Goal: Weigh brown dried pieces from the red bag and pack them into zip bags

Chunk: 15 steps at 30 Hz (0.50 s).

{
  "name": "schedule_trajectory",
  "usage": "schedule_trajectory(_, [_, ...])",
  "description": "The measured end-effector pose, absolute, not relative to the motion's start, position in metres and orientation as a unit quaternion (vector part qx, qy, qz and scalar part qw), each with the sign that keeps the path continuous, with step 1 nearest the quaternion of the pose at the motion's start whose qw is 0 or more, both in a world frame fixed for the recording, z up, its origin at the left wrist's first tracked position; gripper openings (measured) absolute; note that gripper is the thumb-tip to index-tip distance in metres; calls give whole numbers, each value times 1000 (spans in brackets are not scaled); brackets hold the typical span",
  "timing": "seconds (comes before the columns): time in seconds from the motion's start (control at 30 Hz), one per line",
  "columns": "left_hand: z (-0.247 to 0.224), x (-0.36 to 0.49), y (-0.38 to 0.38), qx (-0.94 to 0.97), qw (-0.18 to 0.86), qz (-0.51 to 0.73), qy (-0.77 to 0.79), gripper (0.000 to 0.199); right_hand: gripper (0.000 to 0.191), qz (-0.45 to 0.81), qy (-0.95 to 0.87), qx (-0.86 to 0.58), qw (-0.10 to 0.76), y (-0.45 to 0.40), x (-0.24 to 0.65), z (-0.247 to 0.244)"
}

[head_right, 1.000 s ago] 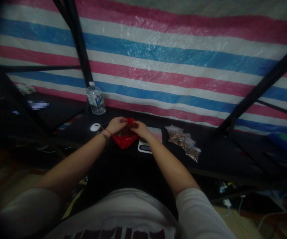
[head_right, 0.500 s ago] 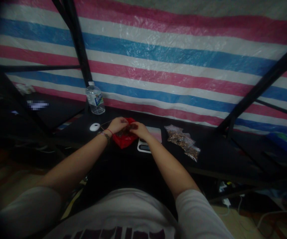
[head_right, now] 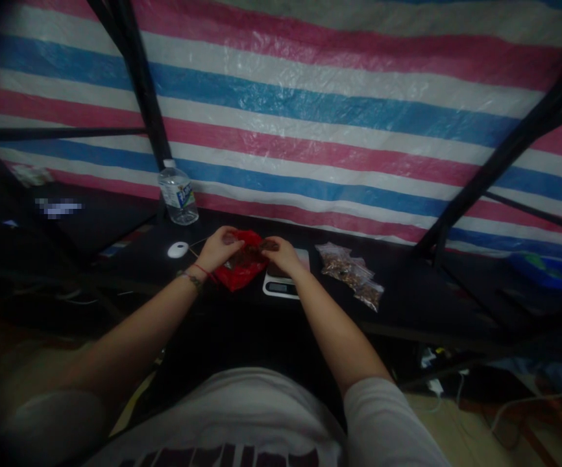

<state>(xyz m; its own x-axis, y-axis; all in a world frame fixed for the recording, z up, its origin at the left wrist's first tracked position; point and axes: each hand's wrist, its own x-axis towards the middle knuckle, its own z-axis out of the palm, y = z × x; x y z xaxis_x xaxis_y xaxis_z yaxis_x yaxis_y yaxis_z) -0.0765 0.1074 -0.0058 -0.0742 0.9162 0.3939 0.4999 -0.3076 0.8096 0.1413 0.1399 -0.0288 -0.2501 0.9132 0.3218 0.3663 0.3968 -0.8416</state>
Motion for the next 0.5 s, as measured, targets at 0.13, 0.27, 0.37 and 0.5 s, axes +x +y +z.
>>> schedule_trajectory(0.13, [7, -66, 81, 661, 207, 507, 513, 51, 43, 253, -723, -500, 403, 131, 161, -30])
schedule_trajectory(0.27, [20, -49, 53, 688, 222, 504, 473, 54, 38, 169, -720, -536, 407, 122, 188, -34])
schedule_trajectory(0.37, [17, -34, 40, 691, 274, 502, 442, 54, 35, 135, -714, -560, 398, 118, 202, -38])
schedule_trajectory(0.5, [0, -20, 31, 704, 324, 486, 404, 48, 48, 95, -711, -576, 392, 100, 200, -26])
